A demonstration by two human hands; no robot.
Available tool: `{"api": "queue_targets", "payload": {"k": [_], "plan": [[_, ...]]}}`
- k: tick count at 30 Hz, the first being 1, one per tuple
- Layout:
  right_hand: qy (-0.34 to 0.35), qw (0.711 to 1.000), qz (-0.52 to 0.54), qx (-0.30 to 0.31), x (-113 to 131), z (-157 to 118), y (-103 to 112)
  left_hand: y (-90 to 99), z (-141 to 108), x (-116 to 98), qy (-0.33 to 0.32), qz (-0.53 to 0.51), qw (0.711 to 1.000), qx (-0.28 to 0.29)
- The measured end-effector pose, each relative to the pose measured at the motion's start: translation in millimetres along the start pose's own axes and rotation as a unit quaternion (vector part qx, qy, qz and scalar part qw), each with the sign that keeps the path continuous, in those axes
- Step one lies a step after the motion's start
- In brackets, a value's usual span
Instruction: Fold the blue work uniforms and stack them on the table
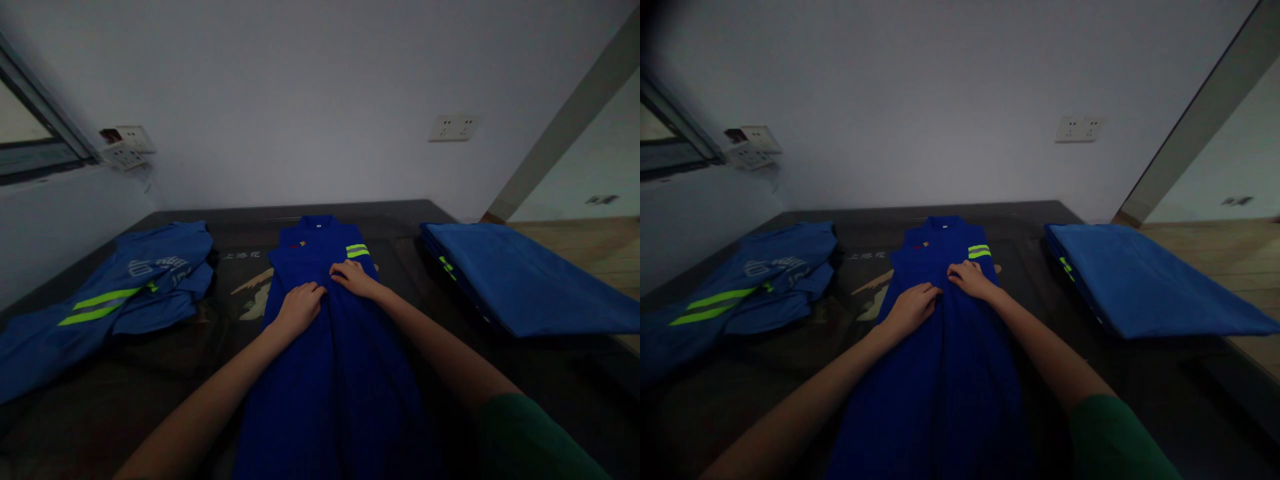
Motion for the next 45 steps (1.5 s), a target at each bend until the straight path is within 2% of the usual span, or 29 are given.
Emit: {"api": "queue_targets", "payload": {"k": [8,11,15,18,21,24,27,31,36,41,45], "plan": [[-0.021,0.998,-0.056,-0.011,2.8,1.4,-5.6,2.6,0.8,-3.9,-0.005,-0.008,1.0,-0.003],[-0.009,0.993,-0.116,-0.018,11.2,0.4,-9.7,1.9,1.9,-4.2,-0.017,-0.052,0.999,-0.006],[0.001,0.983,-0.176,-0.048,21.2,-4.7,-10.5,2.8,3.8,3.8,-0.037,-0.144,0.988,-0.04],[0.001,0.981,-0.181,-0.069,23.2,-8.0,-10.1,5.0,5.2,29.8,0.015,-0.127,0.988,-0.087],[-0.005,0.984,-0.17,-0.062,19.6,-7.5,-12.9,3.4,6.8,70.6,0.13,-0.052,0.984,-0.107],[-0.007,0.984,-0.173,-0.045,18.7,-5.4,-15.0,-14.1,13.9,105.8,0.216,-0.023,0.976,-0.034],[-0.023,0.982,-0.177,-0.053,24.1,-6.0,-12.1,-32.7,27.1,124.5,0.24,-0.03,0.969,0.042],[-0.082,0.984,-0.138,-0.079,29.9,-13.1,-11.5,-38.8,47.8,136.8,0.258,-0.046,0.963,0.056],[-0.115,0.983,-0.125,-0.067,26.6,-20.2,-23.8,-34.1,66.5,136.7,0.269,-0.008,0.963,0.011],[-0.112,0.983,-0.125,-0.074,26.1,-20.7,-23.7,-39.2,70.0,118.6,0.247,0.048,0.967,-0.03],[-0.09,0.987,-0.079,-0.103,29.7,-21.2,-15.9,-40.7,66.7,101.9,0.223,0.053,0.973,-0.032]]}}
Point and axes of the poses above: each hand's wrist, its own z-axis towards the middle knuckle, its own y-axis out of the back of the hand, x = y × z, the point moved 8 cm from there along z, towards the middle knuckle, and after that the axes turned 2 degrees about z, right-handed, at the moved point
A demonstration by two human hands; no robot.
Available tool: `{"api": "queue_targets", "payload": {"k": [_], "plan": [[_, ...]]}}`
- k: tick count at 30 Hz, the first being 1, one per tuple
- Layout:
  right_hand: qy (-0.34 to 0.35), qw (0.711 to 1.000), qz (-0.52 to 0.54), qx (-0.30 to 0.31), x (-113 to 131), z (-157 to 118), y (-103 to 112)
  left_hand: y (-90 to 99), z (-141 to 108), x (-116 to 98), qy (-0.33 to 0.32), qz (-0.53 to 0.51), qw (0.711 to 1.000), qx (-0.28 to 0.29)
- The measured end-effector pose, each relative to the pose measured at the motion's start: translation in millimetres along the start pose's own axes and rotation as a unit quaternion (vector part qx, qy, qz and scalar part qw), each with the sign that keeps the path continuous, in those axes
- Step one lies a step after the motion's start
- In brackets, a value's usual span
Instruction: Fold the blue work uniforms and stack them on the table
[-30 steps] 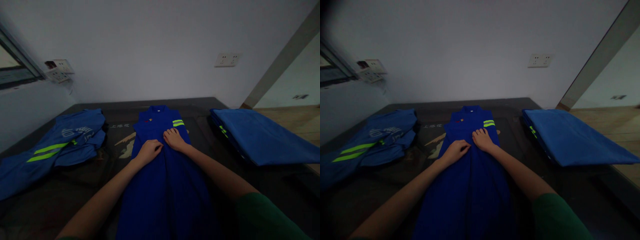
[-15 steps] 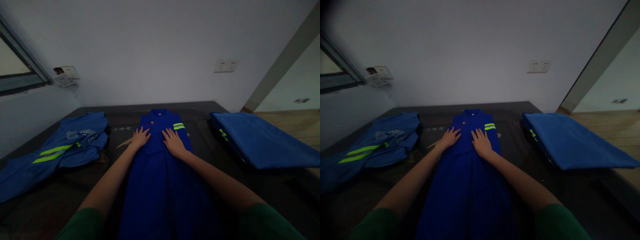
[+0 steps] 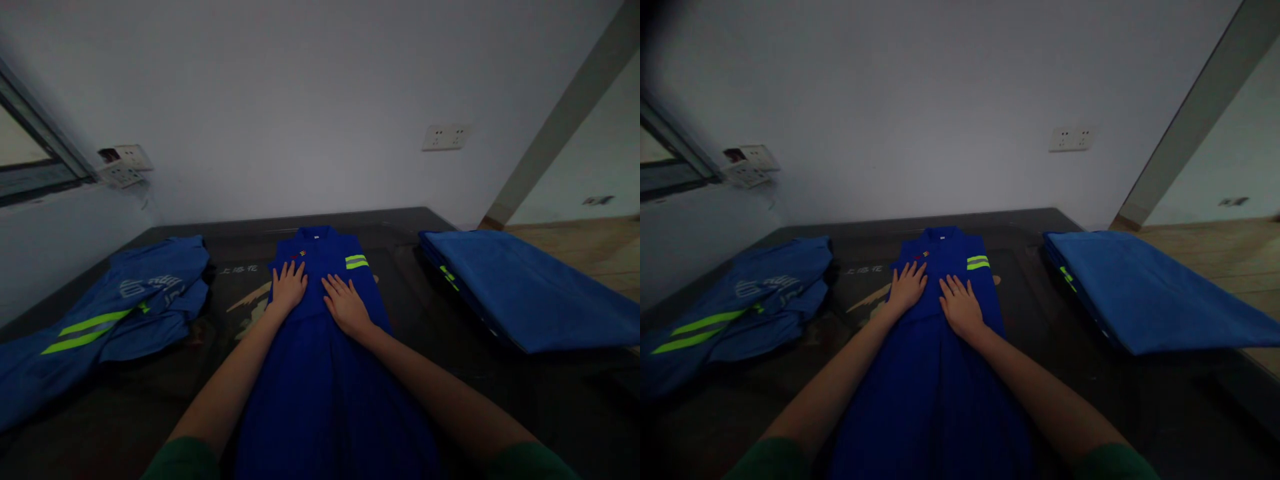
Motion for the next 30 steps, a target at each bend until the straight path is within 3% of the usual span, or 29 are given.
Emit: {"api": "queue_targets", "payload": {"k": [5,8,11,15,19,23,30], "plan": [[-0.016,0.995,0.088,-0.043,-10.6,0.3,7.0,7.1,-16.8,-20.1,-0.093,-0.06,0.993,0.043],[0.005,0.994,0.1,-0.048,-12.6,1.2,5.6,14.8,-41.4,-33.2,-0.186,-0.134,0.97,0.077],[0.022,0.994,0.096,-0.04,-14.3,3.7,3.0,34.1,-71.1,-39.4,-0.249,-0.183,0.949,0.056],[0.018,0.993,0.115,-0.031,-18.2,7.8,3.3,52.4,-90.0,-34.6,-0.219,-0.133,0.966,0.013],[0.011,0.989,0.14,-0.054,-18.5,8.6,11.8,50.9,-91.4,-42.2,-0.231,-0.074,0.97,0.032],[0.023,0.987,0.144,-0.07,-16.4,8.4,16.5,55.0,-89.6,-47.5,-0.236,-0.093,0.967,0.013],[0.032,0.998,0.051,-0.035,-12.4,7.5,4.0,53.9,-93.3,-50.2,-0.27,-0.089,0.958,0.023]]}}
Point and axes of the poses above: each hand's wrist, its own z-axis towards the middle knuckle, its own y-axis out of the back of the hand, x = y × z, the point moved 8 cm from there along z, towards the middle knuckle, and after that the axes turned 2 degrees about z, right-handed, at the moved point
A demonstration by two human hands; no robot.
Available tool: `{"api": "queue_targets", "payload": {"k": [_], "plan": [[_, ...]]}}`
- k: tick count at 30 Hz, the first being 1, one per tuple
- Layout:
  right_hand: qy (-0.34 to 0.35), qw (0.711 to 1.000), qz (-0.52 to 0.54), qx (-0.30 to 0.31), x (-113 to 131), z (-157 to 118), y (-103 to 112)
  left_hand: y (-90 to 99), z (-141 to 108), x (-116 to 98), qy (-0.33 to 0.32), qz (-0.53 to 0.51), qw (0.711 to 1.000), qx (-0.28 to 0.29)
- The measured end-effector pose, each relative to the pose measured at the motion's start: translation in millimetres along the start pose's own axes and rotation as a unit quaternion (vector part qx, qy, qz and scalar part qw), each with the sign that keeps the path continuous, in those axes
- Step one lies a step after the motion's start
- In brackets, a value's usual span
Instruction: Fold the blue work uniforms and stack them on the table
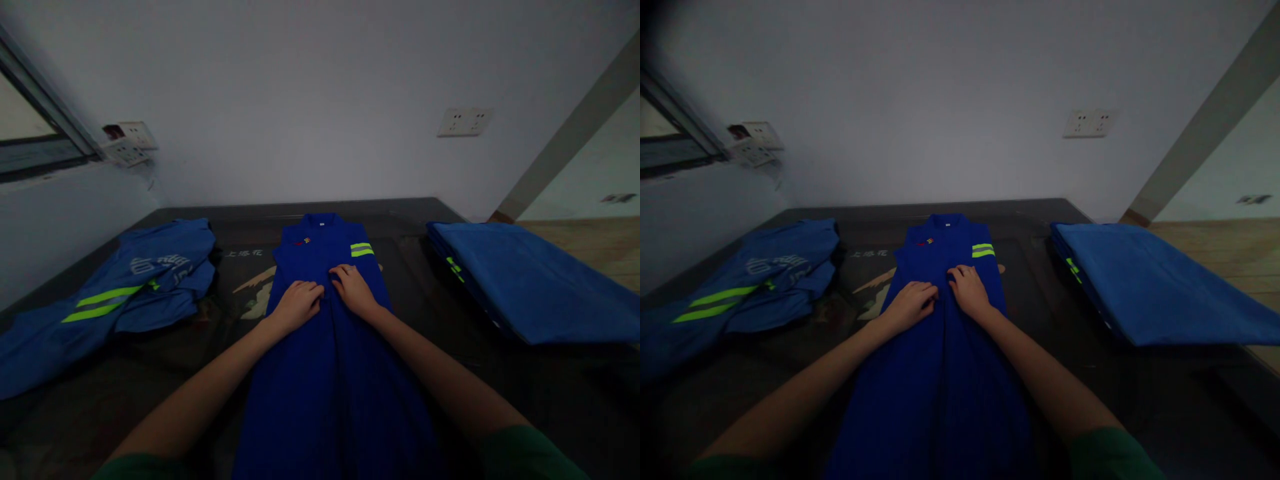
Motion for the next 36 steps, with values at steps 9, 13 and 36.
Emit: {"api": "queue_targets", "payload": {"k": [9,13,36], "plan": [[-0.057,0.989,-0.137,-0.013,4.7,-7.2,6.8,3.2,0.7,-4.7,-0.037,-0.025,0.999,0.003],[-0.078,0.986,-0.142,-0.029,1.7,-8.8,11.2,7.9,0.0,-2.6,-0.016,-0.032,0.999,-0.033],[-0.074,0.997,-0.001,0.039,-56.6,6.7,38.7,-9.3,-2.5,-10.7,-0.055,-0.088,0.993,-0.048]]}}
Point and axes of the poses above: each hand's wrist, its own z-axis towards the middle knuckle, its own y-axis out of the back of the hand, x = y × z, the point moved 8 cm from there along z, towards the middle knuckle, and after that the axes turned 2 degrees about z, right-handed, at the moved point
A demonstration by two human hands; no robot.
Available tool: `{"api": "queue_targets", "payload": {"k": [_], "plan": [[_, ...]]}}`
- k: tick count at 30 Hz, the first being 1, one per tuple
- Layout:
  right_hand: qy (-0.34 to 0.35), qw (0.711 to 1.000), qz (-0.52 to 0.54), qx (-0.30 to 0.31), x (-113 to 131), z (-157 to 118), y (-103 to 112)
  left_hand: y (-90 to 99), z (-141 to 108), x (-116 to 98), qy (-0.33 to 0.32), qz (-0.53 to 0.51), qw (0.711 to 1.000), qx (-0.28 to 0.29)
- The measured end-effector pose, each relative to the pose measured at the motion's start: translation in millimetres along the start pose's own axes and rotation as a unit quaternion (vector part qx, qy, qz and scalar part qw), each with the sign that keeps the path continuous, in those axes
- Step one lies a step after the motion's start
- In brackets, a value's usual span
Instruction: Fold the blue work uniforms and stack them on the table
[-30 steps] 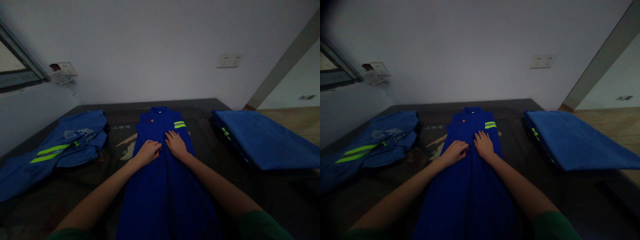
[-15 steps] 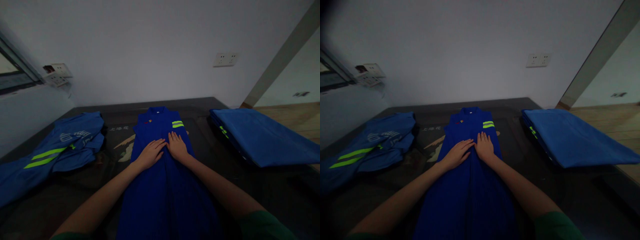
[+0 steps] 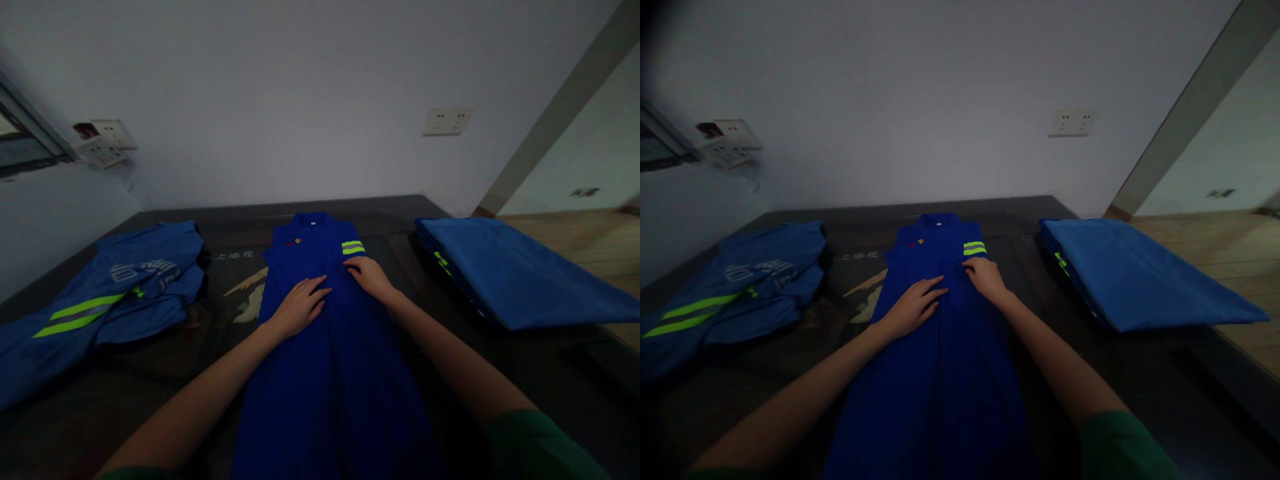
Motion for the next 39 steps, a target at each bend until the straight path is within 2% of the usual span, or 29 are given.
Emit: {"api": "queue_targets", "payload": {"k": [6,12,15,18,20,24,30,33,36,39], "plan": [[0.114,0.991,0.026,0.068,5.2,15.0,-15.4,3.4,9.0,10.2,0.048,-0.071,0.996,-0.011],[0.153,0.983,0.046,0.087,4.8,25.5,-17.0,2.6,45.5,26.3,0.131,-0.026,0.991,-0.023],[0.133,0.986,-0.001,0.104,3.7,25.1,-21.5,-3.5,53.6,38.3,0.183,0.024,0.982,-0.04],[0.101,0.989,-0.049,0.1,7.1,24.0,-23.7,-18.7,54.9,43.5,0.185,0.039,0.982,0.0],[0.098,0.991,-0.046,0.077,14.8,24.2,-23.9,-25.2,54.2,45.3,0.176,0.043,0.983,0.02],[0.075,0.996,-0.046,0.03,22.3,25.7,-31.7,-29.1,53.6,48.6,0.178,0.044,0.983,0.029],[0.038,0.99,-0.128,0.045,16.7,21.4,-47.6,-26.6,52.3,51.0,0.171,0.025,0.985,0.011],[0.035,0.988,-0.142,0.039,21.6,20.5,-43.7,-9.1,42.1,78.3,0.222,0.046,0.974,-0.021],[0.041,0.99,-0.135,0.007,33.9,24.6,-38.0,16.2,17.3,126.0,0.339,0.095,0.934,-0.063],[0.042,0.994,-0.103,-0.004,44.6,32.2,-41.0,28.6,-8.8,162.7,0.416,0.121,0.898,-0.074]]}}
Point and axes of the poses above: each hand's wrist, its own z-axis towards the middle knuckle, its own y-axis out of the back of the hand, x = y × z, the point moved 8 cm from there along z, towards the middle knuckle, and after that the axes turned 2 degrees about z, right-handed, at the moved point
